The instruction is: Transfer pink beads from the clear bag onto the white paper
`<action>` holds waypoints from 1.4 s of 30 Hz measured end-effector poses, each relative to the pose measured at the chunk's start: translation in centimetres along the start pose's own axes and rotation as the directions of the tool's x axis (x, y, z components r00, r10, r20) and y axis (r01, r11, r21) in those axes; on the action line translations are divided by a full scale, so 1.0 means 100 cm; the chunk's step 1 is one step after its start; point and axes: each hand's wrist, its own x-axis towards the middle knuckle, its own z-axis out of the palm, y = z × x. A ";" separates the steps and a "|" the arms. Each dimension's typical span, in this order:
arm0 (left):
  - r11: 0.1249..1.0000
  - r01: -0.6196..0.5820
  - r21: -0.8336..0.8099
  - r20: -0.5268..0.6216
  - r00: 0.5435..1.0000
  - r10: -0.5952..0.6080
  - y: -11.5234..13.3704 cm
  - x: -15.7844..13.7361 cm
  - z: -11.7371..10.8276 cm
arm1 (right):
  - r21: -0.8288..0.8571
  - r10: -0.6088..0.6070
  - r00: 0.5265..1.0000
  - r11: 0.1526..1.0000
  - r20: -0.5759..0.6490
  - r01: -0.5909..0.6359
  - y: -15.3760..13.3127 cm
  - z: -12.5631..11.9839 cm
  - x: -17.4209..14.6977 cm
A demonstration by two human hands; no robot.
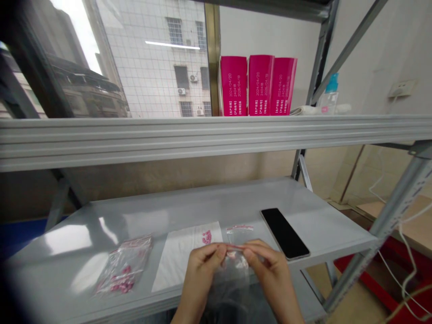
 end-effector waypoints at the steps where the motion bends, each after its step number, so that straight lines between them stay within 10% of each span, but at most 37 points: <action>1: 0.999 -0.010 0.041 -0.014 1.000 0.011 -0.001 0.011 0.003 | -0.048 -0.020 0.999 0.999 -0.043 0.018 0.005 -0.001 0.010; 8: 0.973 -0.055 0.223 -0.198 0.975 0.100 -0.010 0.045 0.001 | -0.350 -0.055 0.981 0.937 -0.189 -0.015 0.054 0.001 0.063; 14: 0.840 -0.115 0.531 -0.436 0.812 0.387 -0.008 -0.015 -0.070 | -0.520 -0.193 0.955 0.853 -0.226 0.049 0.057 0.014 0.072; 20: 0.616 0.098 0.781 -0.528 0.631 0.569 -0.025 -0.074 -0.159 | -0.379 -0.365 0.907 0.825 0.210 0.420 0.007 0.112 0.042; 23: 0.499 0.197 0.844 -0.487 0.669 0.561 -0.034 -0.082 -0.182 | -0.177 -0.365 0.754 0.830 0.546 0.530 -0.018 0.171 0.014; 27: 0.442 0.281 0.852 -0.480 0.756 0.445 -0.042 -0.081 -0.188 | -0.185 -0.318 0.702 0.821 0.637 0.540 -0.027 0.212 -0.008; 33: 0.434 0.303 0.849 -0.492 0.754 0.436 -0.046 -0.080 -0.188 | -0.018 -0.317 0.820 0.929 0.476 0.369 -0.012 0.200 -0.010; 37: 0.545 0.129 0.828 -0.476 0.676 0.563 -0.033 -0.080 -0.171 | 0.205 0.007 0.944 0.976 0.329 -0.079 0.000 0.178 0.000; 42: 0.754 -0.109 0.648 -0.414 0.781 0.468 -0.017 -0.083 -0.132 | 0.329 0.155 0.922 0.902 0.355 -0.279 -0.005 0.142 0.015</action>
